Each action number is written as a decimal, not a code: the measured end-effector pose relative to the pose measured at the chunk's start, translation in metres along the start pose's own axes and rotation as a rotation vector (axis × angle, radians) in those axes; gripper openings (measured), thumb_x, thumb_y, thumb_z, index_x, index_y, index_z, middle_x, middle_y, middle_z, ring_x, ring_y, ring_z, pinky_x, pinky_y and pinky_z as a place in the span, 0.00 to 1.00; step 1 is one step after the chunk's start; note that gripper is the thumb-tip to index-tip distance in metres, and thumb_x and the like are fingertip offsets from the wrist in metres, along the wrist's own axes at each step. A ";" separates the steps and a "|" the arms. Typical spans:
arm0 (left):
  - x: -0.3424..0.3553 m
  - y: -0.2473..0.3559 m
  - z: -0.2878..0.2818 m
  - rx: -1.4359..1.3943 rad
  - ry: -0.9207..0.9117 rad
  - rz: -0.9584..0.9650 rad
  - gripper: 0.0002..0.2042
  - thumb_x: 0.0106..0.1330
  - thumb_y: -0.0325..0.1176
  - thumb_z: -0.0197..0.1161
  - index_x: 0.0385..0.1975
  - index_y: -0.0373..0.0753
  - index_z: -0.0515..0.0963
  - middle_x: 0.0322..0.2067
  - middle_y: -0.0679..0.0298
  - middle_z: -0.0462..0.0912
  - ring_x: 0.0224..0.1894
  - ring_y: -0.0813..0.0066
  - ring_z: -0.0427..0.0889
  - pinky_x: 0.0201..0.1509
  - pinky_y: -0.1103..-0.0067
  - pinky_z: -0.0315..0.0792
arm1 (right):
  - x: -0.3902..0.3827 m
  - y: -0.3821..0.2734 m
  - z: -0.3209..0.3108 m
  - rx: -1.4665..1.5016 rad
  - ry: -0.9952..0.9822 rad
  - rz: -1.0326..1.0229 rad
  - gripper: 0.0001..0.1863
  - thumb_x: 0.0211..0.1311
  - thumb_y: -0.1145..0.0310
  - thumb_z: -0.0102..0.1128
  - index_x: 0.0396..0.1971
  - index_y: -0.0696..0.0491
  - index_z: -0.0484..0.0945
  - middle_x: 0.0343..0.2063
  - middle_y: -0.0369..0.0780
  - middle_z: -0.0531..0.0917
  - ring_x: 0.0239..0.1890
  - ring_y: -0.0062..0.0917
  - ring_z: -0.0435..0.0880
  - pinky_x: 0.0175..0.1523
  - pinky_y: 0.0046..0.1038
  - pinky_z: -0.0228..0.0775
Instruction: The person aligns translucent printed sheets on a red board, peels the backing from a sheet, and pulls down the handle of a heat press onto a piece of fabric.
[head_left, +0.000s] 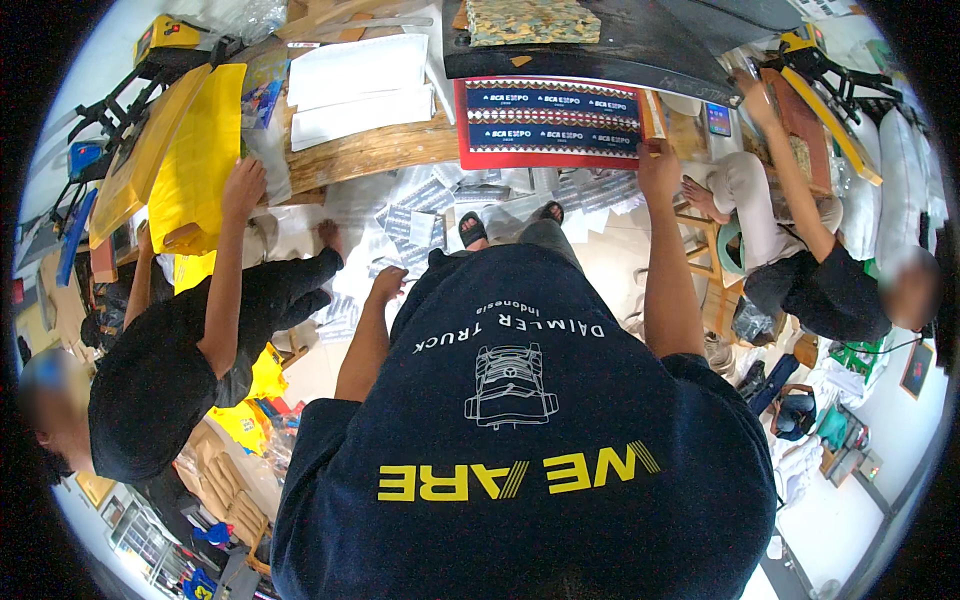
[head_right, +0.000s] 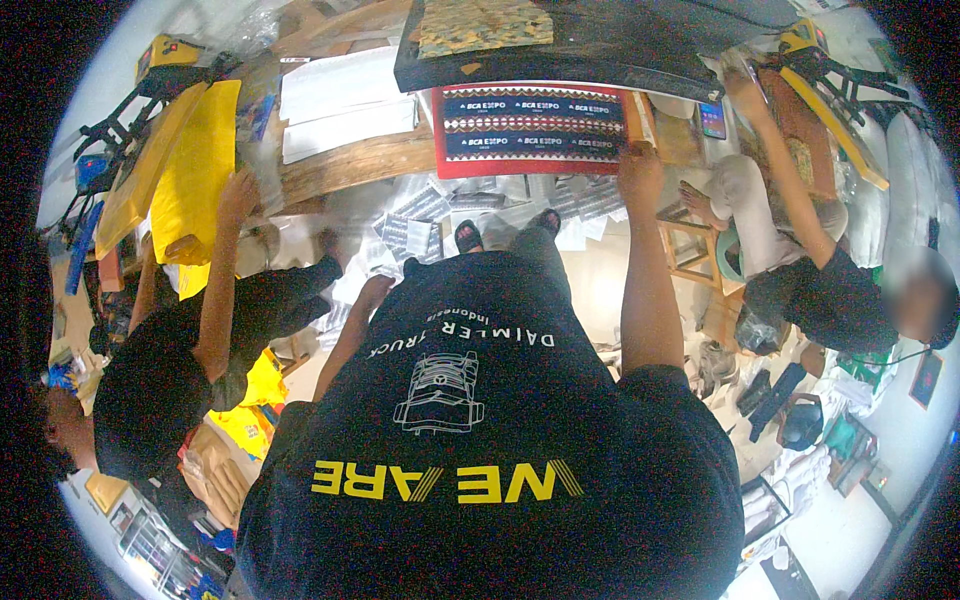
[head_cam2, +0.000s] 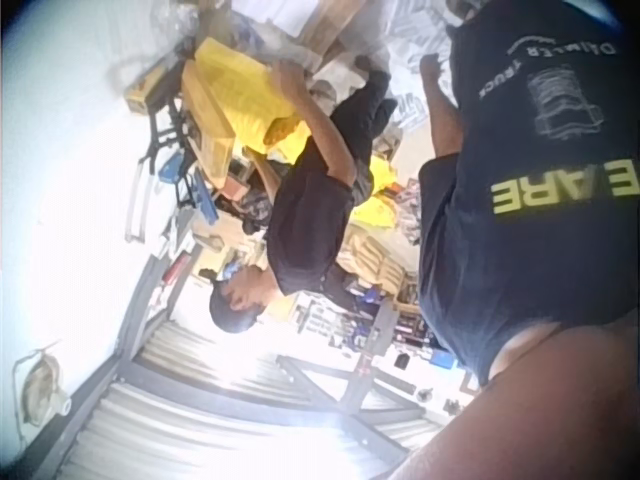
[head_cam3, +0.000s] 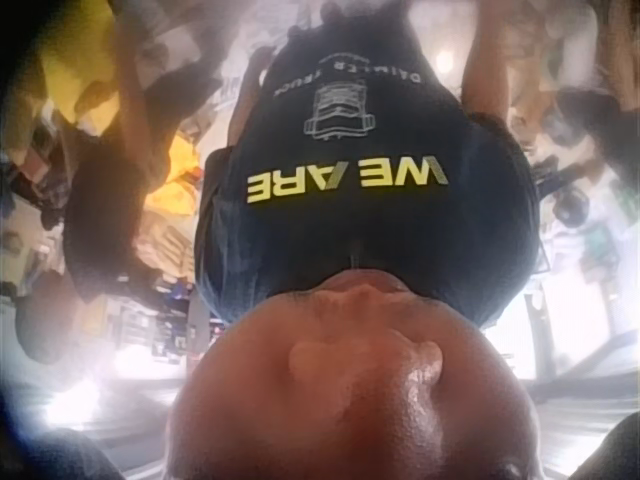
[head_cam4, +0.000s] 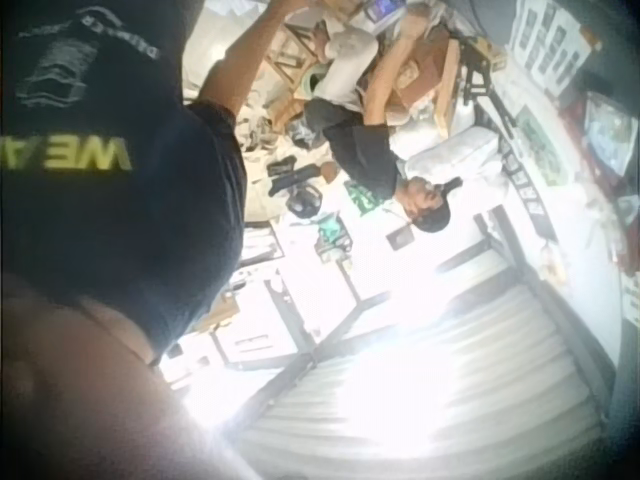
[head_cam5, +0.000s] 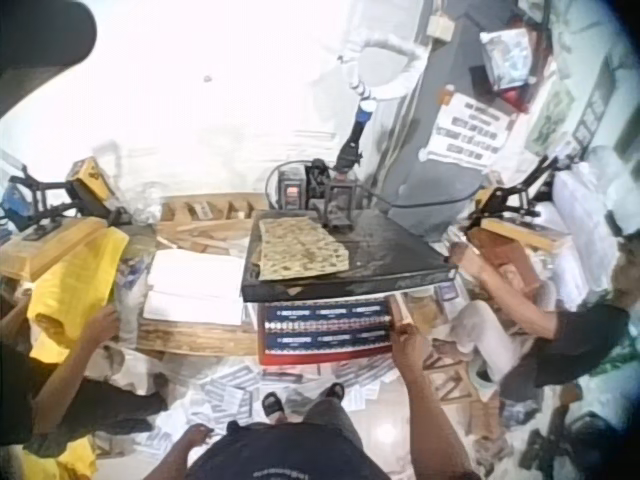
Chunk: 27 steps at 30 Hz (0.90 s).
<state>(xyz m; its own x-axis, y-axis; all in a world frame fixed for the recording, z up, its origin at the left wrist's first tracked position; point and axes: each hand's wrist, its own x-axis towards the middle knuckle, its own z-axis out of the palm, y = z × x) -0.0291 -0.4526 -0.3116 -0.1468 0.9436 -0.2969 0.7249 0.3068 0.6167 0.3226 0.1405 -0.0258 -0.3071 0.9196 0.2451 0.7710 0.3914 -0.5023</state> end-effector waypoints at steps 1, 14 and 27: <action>-0.013 -0.017 0.000 0.243 0.088 0.299 0.19 0.72 0.42 0.62 0.55 0.33 0.79 0.36 0.57 0.85 0.31 0.68 0.87 0.24 0.72 0.79 | 0.007 -0.001 0.009 0.024 -0.038 0.043 0.13 0.61 0.60 0.69 0.38 0.55 0.86 0.35 0.47 0.89 0.39 0.44 0.89 0.46 0.41 0.78; 0.004 0.079 -0.022 -0.651 -0.064 -0.659 0.17 0.74 0.41 0.60 0.53 0.33 0.78 0.34 0.55 0.84 0.23 0.68 0.84 0.22 0.74 0.76 | 0.070 0.014 0.027 -0.205 -0.184 0.179 0.20 0.57 0.51 0.72 0.36 0.54 0.90 0.34 0.52 0.89 0.41 0.46 0.90 0.49 0.42 0.80; 0.007 0.080 -0.013 -0.530 -0.015 -0.485 0.15 0.74 0.31 0.56 0.55 0.33 0.81 0.50 0.54 0.82 0.40 0.66 0.89 0.26 0.74 0.83 | 0.011 0.136 0.027 0.052 -0.371 0.089 0.19 0.69 0.55 0.62 0.25 0.54 0.86 0.18 0.36 0.81 0.20 0.28 0.77 0.28 0.36 0.66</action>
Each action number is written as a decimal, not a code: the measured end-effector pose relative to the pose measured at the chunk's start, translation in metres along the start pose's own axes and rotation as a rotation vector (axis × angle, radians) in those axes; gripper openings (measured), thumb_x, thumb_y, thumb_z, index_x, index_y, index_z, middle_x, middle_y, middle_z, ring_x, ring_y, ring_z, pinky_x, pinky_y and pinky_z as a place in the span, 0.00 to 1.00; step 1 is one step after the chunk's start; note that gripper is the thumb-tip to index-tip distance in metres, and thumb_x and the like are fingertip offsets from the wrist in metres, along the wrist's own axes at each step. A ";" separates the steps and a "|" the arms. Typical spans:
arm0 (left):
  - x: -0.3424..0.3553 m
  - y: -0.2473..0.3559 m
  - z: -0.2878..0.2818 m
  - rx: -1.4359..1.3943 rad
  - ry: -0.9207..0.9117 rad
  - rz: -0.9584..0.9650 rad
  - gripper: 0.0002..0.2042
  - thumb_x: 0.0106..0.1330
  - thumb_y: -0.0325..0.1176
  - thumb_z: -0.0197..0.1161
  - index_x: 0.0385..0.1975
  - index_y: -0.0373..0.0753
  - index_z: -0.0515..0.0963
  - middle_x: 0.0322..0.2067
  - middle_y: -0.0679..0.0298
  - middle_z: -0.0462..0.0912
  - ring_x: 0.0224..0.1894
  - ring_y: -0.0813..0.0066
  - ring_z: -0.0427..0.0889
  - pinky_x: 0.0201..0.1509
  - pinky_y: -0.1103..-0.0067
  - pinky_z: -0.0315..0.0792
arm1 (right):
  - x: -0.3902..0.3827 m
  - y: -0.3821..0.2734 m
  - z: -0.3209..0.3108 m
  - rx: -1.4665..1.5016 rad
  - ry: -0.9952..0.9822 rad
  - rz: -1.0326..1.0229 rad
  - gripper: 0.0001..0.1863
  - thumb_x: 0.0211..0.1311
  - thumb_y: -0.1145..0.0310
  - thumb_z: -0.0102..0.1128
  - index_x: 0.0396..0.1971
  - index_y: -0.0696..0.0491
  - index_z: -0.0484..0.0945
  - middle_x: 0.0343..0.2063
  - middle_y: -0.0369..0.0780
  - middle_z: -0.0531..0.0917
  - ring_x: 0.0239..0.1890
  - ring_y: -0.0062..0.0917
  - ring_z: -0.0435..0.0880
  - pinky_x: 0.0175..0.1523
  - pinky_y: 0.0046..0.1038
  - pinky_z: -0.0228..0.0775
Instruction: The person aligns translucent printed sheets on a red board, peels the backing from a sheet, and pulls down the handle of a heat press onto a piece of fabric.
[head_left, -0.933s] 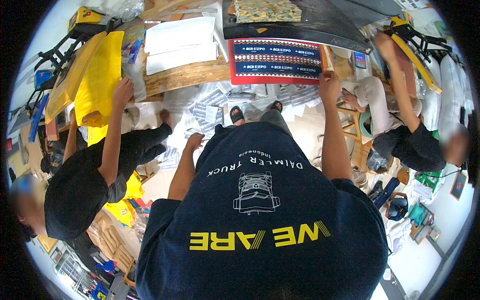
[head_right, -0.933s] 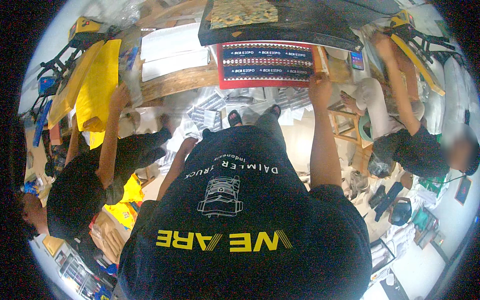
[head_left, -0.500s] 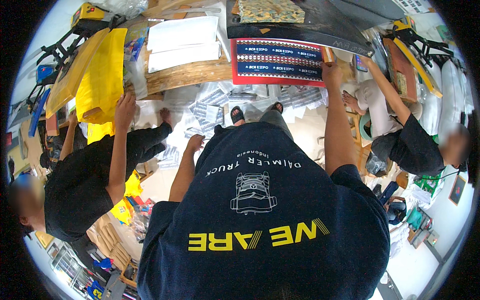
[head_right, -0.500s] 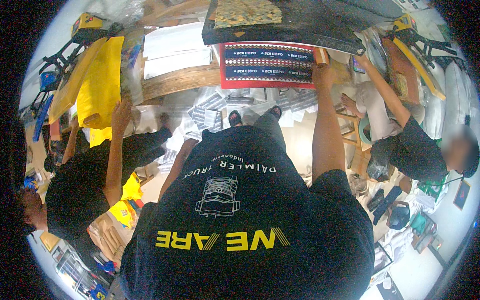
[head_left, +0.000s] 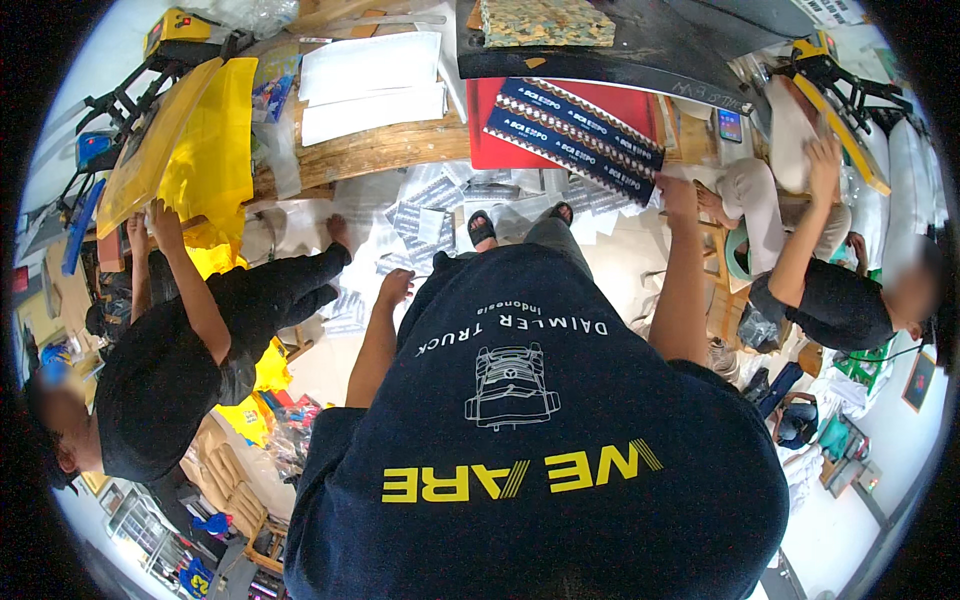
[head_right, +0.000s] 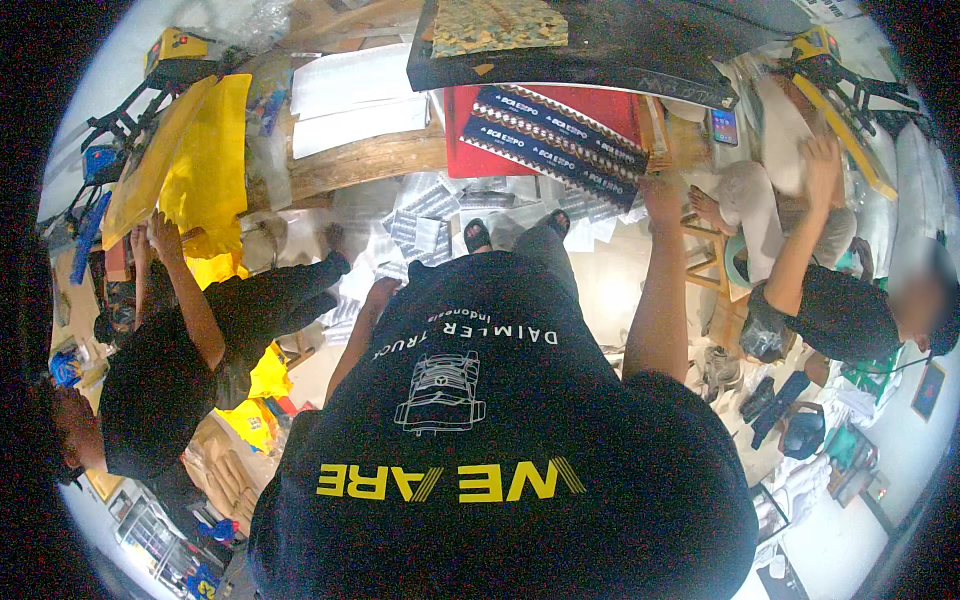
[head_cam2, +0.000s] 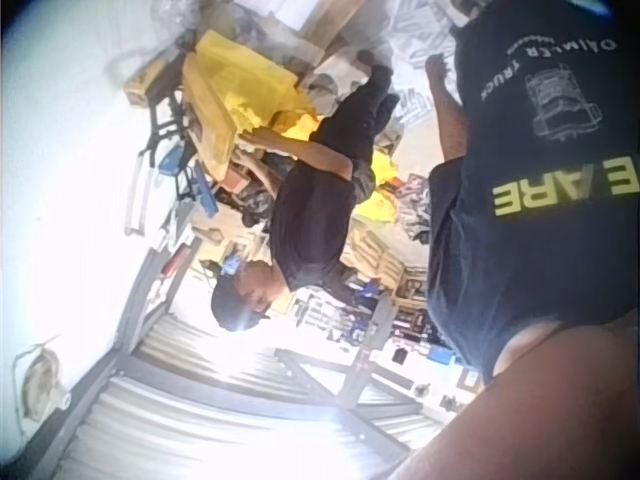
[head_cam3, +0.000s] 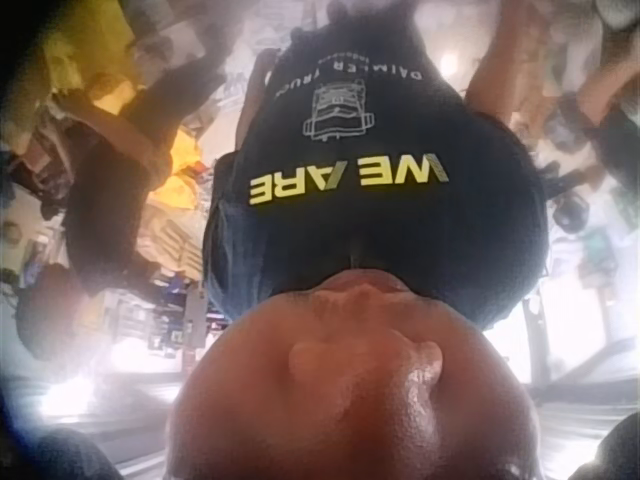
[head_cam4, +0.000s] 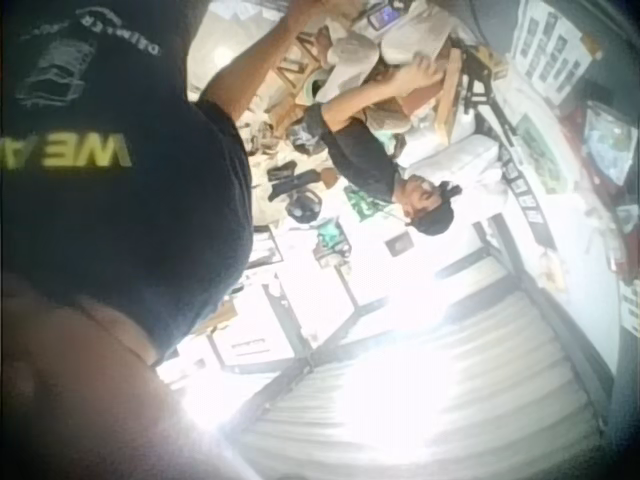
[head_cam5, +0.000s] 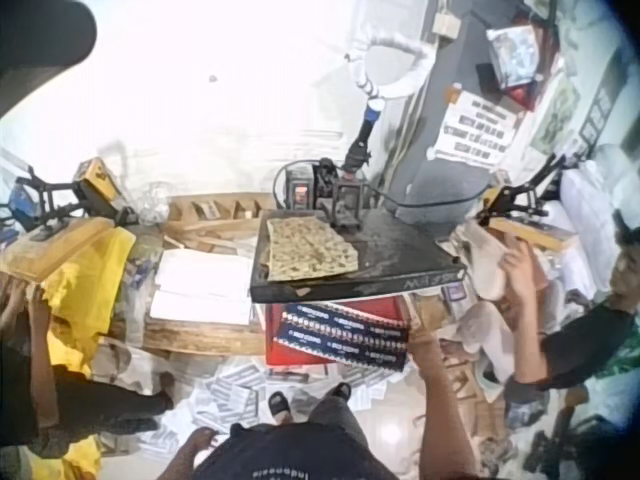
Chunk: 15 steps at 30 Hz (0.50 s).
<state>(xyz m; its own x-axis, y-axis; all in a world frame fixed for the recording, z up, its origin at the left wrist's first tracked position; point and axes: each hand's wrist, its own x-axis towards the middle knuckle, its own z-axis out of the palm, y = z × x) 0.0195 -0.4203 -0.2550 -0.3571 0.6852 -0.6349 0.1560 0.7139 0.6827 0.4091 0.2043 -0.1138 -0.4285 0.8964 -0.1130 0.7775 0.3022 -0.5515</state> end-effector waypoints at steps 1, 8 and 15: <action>-0.006 -0.004 0.000 -0.073 0.010 -0.118 0.15 0.74 0.33 0.57 0.53 0.32 0.81 0.47 0.54 0.83 0.37 0.66 0.88 0.25 0.74 0.82 | -0.026 -0.013 0.005 0.213 -0.061 0.192 0.16 0.69 0.57 0.63 0.26 0.52 0.85 0.18 0.33 0.79 0.21 0.24 0.75 0.29 0.32 0.64; 0.013 -0.022 -0.029 0.064 -0.100 -0.318 0.19 0.75 0.43 0.58 0.51 0.32 0.80 0.34 0.54 0.86 0.26 0.66 0.84 0.23 0.72 0.78 | -0.224 0.012 0.061 0.956 -0.075 0.716 0.07 0.64 0.64 0.66 0.35 0.50 0.80 0.30 0.35 0.79 0.33 0.24 0.76 0.41 0.31 0.69; 0.018 -0.063 -0.073 0.779 -0.163 0.450 0.19 0.70 0.29 0.60 0.60 0.41 0.79 0.50 0.53 0.81 0.39 0.63 0.87 0.29 0.70 0.84 | -0.442 0.125 0.153 0.434 -0.412 0.985 0.14 0.64 0.58 0.63 0.41 0.52 0.85 0.30 0.44 0.85 0.32 0.39 0.86 0.38 0.41 0.79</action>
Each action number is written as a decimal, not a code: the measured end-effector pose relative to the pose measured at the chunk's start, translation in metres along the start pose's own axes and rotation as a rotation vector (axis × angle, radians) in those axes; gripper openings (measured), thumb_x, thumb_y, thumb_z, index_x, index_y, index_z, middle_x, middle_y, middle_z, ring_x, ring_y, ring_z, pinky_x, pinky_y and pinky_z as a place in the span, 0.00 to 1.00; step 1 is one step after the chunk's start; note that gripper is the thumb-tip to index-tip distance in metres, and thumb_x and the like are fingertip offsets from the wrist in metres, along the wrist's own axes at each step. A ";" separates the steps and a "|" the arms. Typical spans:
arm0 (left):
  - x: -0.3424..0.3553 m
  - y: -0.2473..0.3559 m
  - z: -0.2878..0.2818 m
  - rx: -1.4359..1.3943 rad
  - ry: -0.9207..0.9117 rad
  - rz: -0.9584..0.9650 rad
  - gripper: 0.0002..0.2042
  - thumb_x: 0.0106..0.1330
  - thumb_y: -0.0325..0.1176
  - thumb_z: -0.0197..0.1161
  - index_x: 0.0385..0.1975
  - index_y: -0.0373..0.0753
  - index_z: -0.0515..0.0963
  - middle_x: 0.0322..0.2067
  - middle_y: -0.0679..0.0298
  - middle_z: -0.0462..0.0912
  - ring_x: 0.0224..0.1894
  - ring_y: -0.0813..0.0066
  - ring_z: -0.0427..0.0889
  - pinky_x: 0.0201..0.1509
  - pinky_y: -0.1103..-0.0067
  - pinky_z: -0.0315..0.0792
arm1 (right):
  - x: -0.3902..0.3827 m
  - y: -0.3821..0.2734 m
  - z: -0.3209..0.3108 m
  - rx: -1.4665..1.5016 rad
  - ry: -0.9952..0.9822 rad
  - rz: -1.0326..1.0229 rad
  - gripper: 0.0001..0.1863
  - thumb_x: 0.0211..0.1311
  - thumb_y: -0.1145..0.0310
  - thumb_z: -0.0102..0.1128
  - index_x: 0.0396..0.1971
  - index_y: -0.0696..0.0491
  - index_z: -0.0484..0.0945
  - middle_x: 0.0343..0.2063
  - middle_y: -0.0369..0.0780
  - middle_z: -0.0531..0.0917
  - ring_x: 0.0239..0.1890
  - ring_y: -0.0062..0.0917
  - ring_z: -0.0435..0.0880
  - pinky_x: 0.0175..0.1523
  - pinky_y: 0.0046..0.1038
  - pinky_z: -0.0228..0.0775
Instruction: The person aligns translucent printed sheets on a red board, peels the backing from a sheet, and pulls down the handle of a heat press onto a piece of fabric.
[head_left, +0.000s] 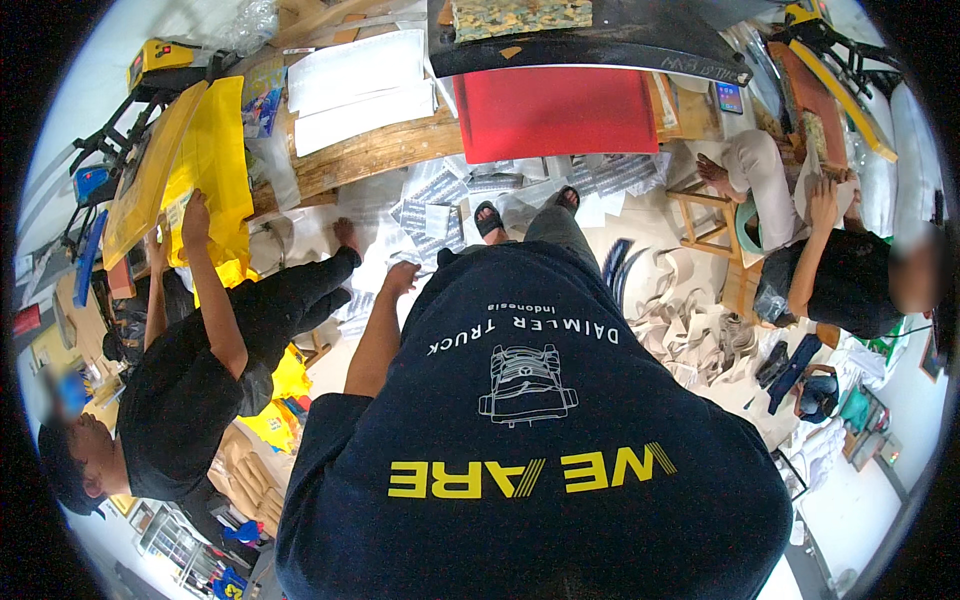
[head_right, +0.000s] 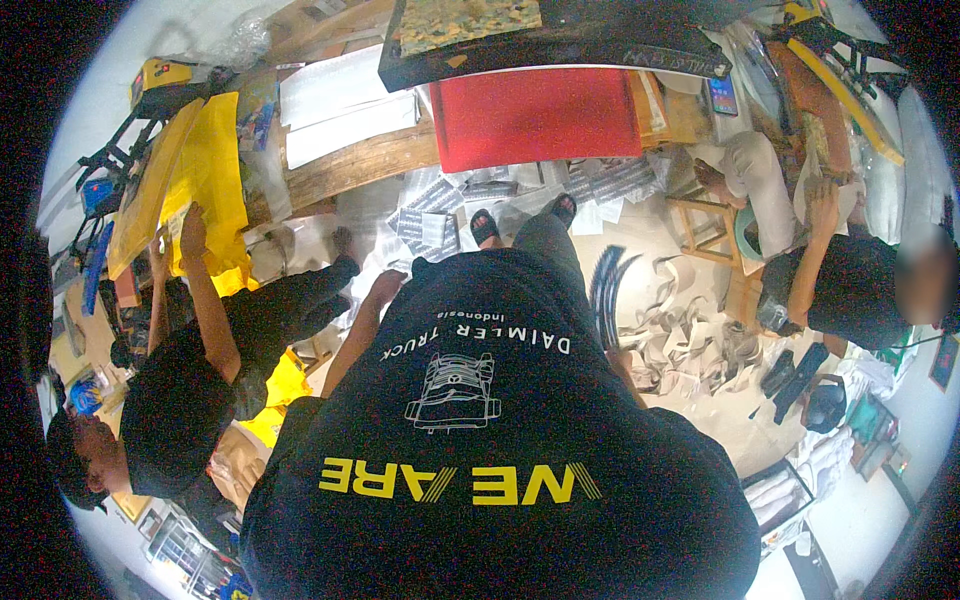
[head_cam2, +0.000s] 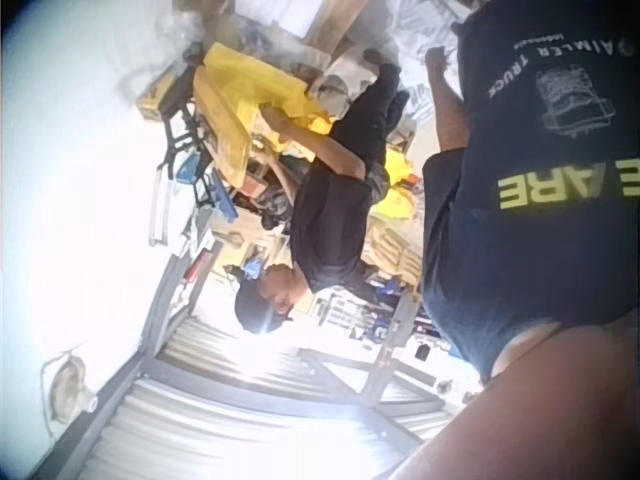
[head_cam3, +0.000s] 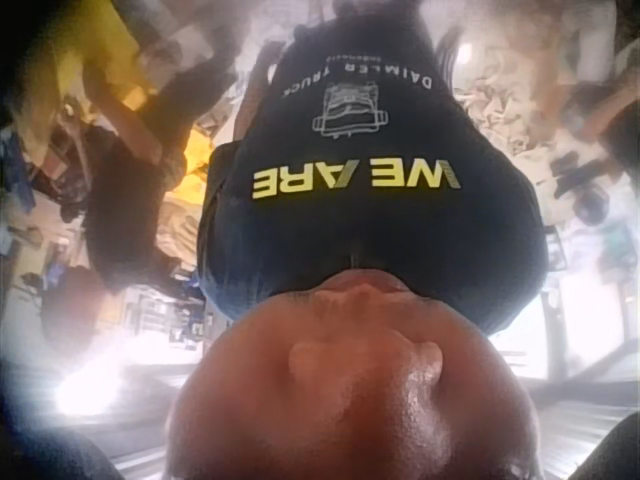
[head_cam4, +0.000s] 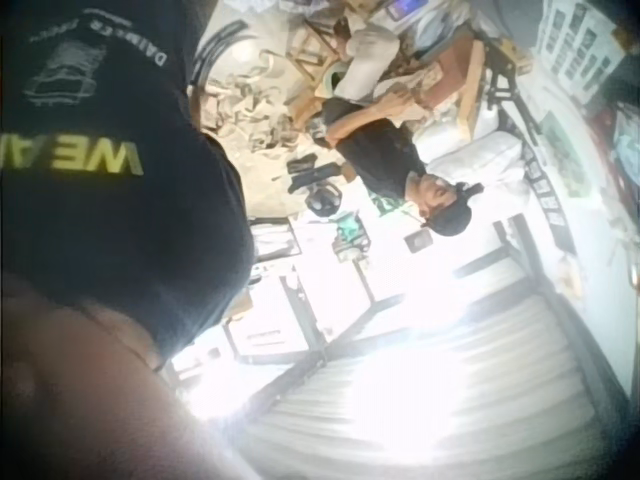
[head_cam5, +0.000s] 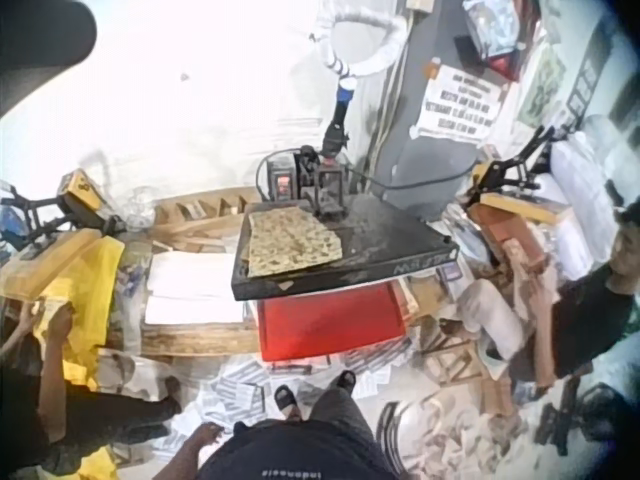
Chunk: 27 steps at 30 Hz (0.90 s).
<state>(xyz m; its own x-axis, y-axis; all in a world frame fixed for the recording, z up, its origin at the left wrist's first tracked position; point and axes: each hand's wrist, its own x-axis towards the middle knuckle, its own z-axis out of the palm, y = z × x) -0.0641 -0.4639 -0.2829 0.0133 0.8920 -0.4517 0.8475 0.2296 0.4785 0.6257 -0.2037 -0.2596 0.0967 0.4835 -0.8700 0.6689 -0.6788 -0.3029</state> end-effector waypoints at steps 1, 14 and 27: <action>0.024 0.020 0.014 -0.273 -0.008 -0.146 0.18 0.71 0.33 0.62 0.59 0.37 0.79 0.45 0.55 0.83 0.38 0.64 0.87 0.30 0.71 0.84 | -0.009 -0.014 -0.022 -0.168 0.072 -0.031 0.14 0.65 0.58 0.62 0.41 0.52 0.85 0.31 0.44 0.85 0.32 0.39 0.86 0.38 0.41 0.79; 0.067 0.094 -0.075 -0.957 0.074 -0.730 0.19 0.69 0.42 0.64 0.48 0.31 0.81 0.35 0.54 0.85 0.30 0.68 0.84 0.30 0.74 0.80 | -0.056 -0.367 -0.017 -0.093 0.756 -0.785 0.15 0.67 0.58 0.66 0.35 0.58 0.83 0.37 0.53 0.87 0.42 0.48 0.87 0.47 0.45 0.76; 0.018 0.071 0.027 -0.974 0.007 -0.877 0.16 0.74 0.41 0.59 0.51 0.36 0.80 0.36 0.55 0.85 0.30 0.68 0.85 0.26 0.70 0.78 | -0.010 -0.641 -0.062 -0.544 0.817 -0.857 0.26 0.64 0.40 0.61 0.53 0.41 0.86 0.54 0.51 0.85 0.58 0.50 0.83 0.63 0.47 0.73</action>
<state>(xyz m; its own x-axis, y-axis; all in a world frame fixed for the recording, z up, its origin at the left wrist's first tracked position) 0.0109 -0.4418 -0.2778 -0.3481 0.3043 -0.8867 -0.1557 0.9139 0.3748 0.2414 0.2607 -0.0331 -0.2179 0.9738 0.0654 0.9335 0.2275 -0.2771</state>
